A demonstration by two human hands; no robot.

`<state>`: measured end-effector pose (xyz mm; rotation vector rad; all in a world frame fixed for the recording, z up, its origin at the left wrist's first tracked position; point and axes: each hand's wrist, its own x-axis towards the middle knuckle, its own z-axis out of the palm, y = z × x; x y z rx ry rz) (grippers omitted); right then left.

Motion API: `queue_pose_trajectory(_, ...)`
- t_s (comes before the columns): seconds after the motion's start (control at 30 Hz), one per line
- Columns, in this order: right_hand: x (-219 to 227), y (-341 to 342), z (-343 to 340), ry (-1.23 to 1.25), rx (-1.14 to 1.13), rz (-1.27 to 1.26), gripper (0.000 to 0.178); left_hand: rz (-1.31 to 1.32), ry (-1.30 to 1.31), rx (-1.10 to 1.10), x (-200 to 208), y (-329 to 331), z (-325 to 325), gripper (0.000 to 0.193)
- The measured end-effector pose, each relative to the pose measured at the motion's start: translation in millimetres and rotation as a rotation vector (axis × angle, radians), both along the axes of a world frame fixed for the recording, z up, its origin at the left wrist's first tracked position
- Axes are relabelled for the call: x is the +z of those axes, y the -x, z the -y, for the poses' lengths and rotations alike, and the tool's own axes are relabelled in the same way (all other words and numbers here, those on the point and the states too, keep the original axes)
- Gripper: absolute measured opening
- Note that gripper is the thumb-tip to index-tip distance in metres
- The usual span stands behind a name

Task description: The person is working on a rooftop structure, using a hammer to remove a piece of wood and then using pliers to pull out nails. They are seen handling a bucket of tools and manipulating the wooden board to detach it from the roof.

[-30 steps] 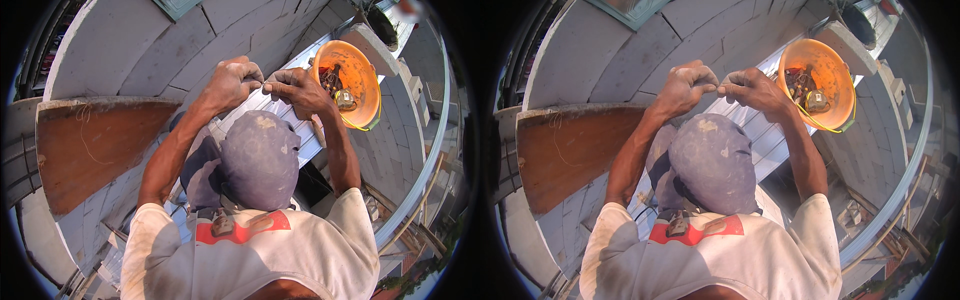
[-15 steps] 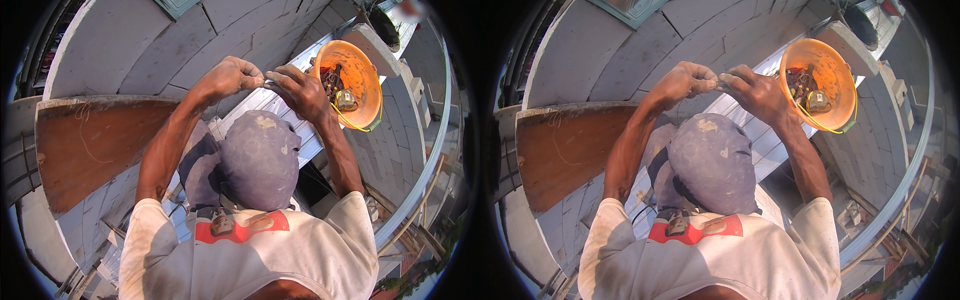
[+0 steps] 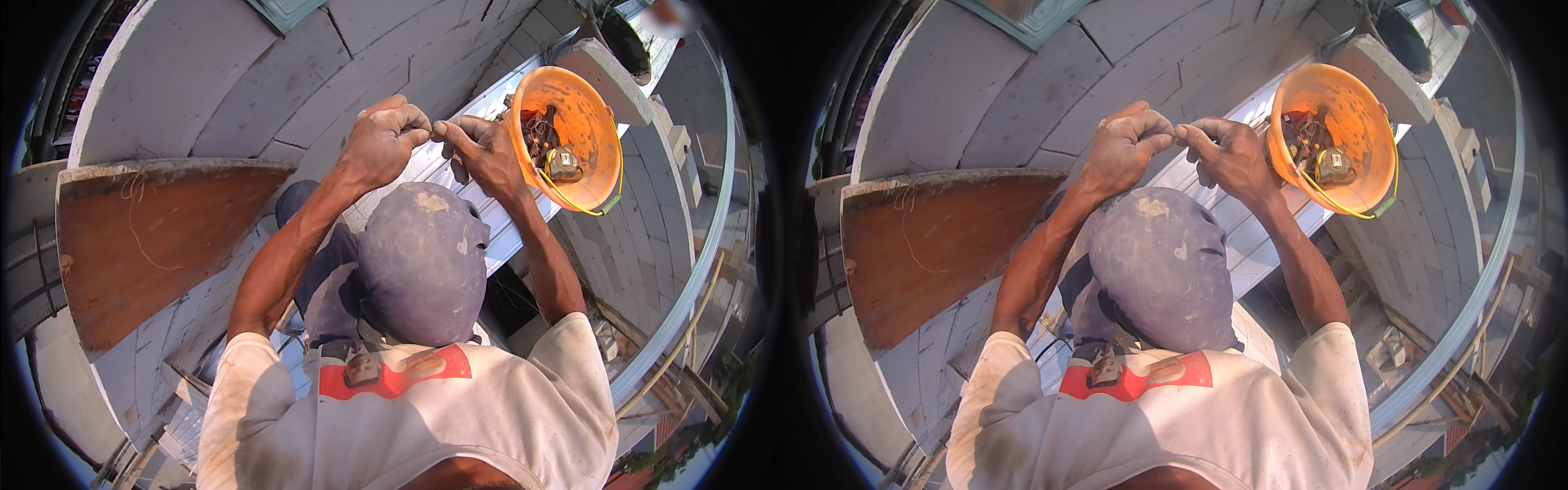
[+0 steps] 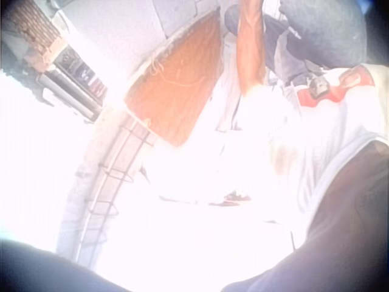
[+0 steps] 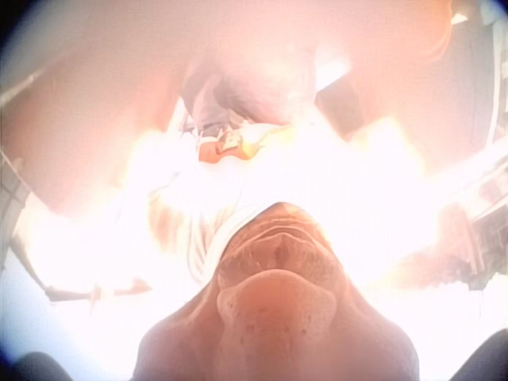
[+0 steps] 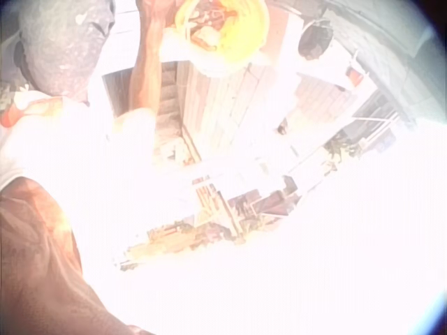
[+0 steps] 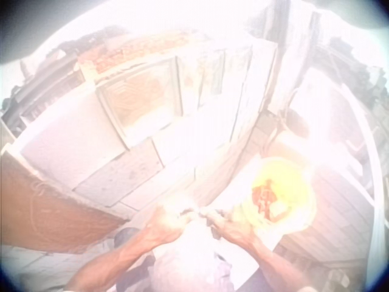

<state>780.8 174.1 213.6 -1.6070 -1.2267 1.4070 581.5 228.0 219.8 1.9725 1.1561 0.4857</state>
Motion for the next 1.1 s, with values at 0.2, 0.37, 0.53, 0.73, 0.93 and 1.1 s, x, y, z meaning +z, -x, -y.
queue_pose_trajectory(0.2, -35, 2, 14, -0.874, 0.024, 0.625, 0.060, 0.057, 0.139, 0.036, 8, -2, -6, 0.017)
queue_pose_trajectory(0.37, -36, -6, 9, -1.116, 0.077, 0.749, 0.037, 0.028, 0.145, 0.033, 11, -1, -5, 0.019)
queue_pose_trajectory(0.53, -22, -5, 12, -0.290, 0.061, -0.078, 0.017, 0.057, -0.159, -0.030, 5, -1, 1, 0.009)
queue_pose_trajectory(0.73, -6, -12, 4, -0.283, 0.067, -0.073, 0.037, 0.157, -0.321, -0.080, -2, -2, -8, 0.007)
queue_pose_trajectory(0.93, -21, -15, 7, -1.079, 0.120, 0.699, 0.046, 0.114, 0.061, -0.047, 12, -8, -16, 0.018)
queue_pose_trajectory(1.1, 0, -2, -2, -0.732, 0.059, 0.373, 0.015, 0.101, -0.011, -0.013, 15, -3, -12, 0.014)
